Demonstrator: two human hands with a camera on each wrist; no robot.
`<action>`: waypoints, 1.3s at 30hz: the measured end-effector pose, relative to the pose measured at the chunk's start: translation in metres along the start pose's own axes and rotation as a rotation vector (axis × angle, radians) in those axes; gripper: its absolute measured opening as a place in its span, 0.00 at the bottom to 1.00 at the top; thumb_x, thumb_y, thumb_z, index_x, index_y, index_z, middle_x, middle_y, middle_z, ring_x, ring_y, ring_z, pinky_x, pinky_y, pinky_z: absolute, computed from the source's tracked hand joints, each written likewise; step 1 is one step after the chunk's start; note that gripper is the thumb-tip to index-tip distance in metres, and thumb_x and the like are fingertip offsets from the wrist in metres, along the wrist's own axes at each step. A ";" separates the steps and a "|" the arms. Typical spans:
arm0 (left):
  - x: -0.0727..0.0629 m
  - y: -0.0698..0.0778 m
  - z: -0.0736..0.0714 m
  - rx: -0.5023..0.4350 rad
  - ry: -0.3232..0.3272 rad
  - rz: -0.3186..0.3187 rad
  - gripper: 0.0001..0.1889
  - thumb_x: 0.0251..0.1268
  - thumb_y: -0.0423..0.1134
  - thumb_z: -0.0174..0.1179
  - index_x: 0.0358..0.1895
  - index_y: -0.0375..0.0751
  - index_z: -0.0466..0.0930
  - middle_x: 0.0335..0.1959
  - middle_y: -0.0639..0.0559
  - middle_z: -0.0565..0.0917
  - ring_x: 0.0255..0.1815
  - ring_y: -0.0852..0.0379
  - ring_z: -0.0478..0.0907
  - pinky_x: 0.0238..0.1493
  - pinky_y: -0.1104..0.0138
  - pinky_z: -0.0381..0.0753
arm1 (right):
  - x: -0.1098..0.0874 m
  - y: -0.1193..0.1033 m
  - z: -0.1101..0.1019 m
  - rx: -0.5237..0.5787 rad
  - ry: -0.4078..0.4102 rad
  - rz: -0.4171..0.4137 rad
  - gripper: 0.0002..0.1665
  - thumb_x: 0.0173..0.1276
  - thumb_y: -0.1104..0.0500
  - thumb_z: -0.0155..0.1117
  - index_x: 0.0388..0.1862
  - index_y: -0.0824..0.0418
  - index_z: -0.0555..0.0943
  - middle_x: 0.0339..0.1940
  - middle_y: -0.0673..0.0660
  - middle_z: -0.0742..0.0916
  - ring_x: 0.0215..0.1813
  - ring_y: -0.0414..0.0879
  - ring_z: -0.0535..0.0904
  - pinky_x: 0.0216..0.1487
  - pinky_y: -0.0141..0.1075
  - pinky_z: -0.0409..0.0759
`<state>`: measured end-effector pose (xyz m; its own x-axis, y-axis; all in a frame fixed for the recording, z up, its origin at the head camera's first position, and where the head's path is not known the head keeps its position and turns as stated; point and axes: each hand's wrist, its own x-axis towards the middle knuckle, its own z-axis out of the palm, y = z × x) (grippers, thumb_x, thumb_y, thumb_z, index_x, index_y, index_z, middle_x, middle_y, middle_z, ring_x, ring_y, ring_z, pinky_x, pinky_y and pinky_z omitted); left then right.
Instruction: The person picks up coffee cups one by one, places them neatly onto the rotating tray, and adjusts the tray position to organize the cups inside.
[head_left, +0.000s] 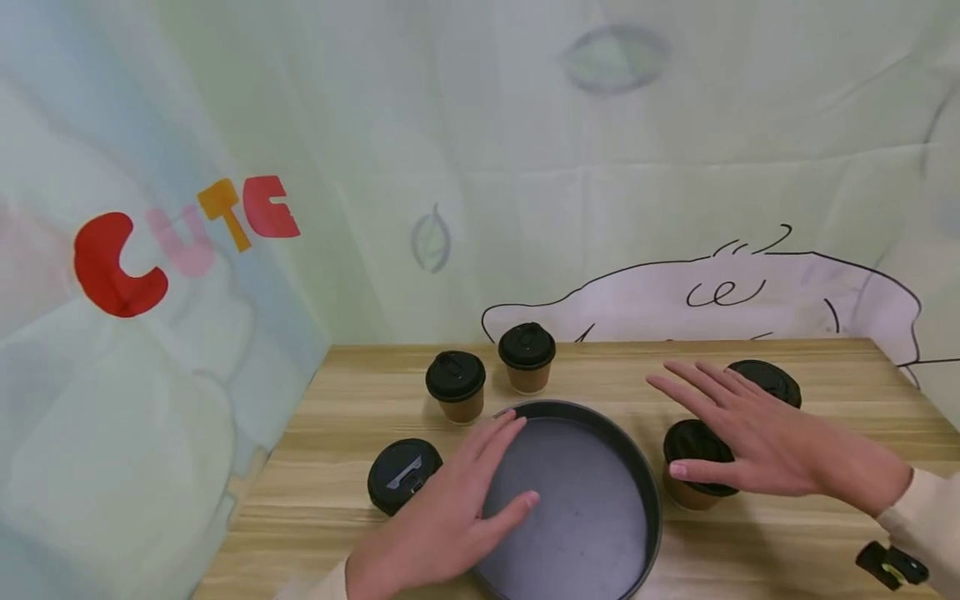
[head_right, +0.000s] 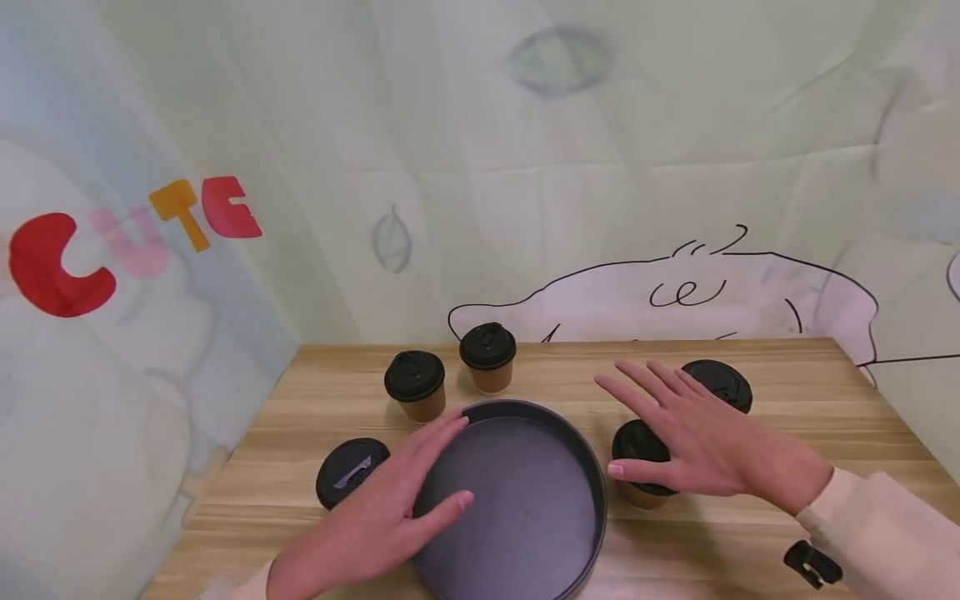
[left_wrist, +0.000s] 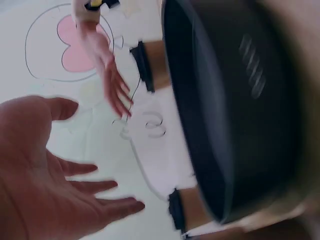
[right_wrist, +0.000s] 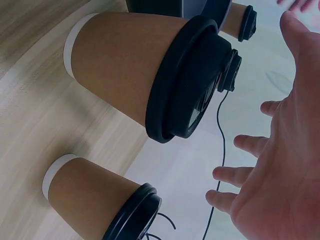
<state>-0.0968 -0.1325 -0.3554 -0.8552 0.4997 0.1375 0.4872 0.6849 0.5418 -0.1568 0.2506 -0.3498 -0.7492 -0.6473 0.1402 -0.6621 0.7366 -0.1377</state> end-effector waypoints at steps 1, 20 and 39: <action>-0.004 0.000 0.005 -0.011 0.010 -0.019 0.39 0.77 0.61 0.56 0.83 0.51 0.56 0.84 0.58 0.52 0.83 0.55 0.50 0.77 0.48 0.62 | 0.000 0.000 0.000 0.000 0.001 0.001 0.54 0.71 0.29 0.62 0.87 0.41 0.51 0.84 0.58 0.61 0.80 0.66 0.57 0.70 0.68 0.61; -0.024 -0.030 0.058 -0.012 0.010 -0.222 0.43 0.75 0.54 0.59 0.82 0.33 0.53 0.85 0.38 0.42 0.83 0.31 0.39 0.75 0.35 0.56 | -0.015 -0.002 0.016 0.029 0.005 0.037 0.55 0.69 0.29 0.65 0.86 0.41 0.52 0.83 0.56 0.63 0.78 0.65 0.61 0.69 0.66 0.63; -0.027 -0.043 0.077 -0.306 0.199 -0.319 0.40 0.71 0.25 0.48 0.81 0.21 0.38 0.83 0.28 0.40 0.84 0.37 0.40 0.77 0.40 0.48 | -0.022 -0.001 0.033 0.035 0.045 0.017 0.58 0.65 0.29 0.68 0.86 0.41 0.52 0.82 0.57 0.65 0.77 0.64 0.65 0.66 0.64 0.69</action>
<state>-0.0808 -0.1348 -0.4459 -0.9853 0.1584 0.0645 0.1463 0.5848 0.7978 -0.1398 0.2575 -0.3850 -0.7595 -0.6247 0.1812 -0.6500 0.7397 -0.1743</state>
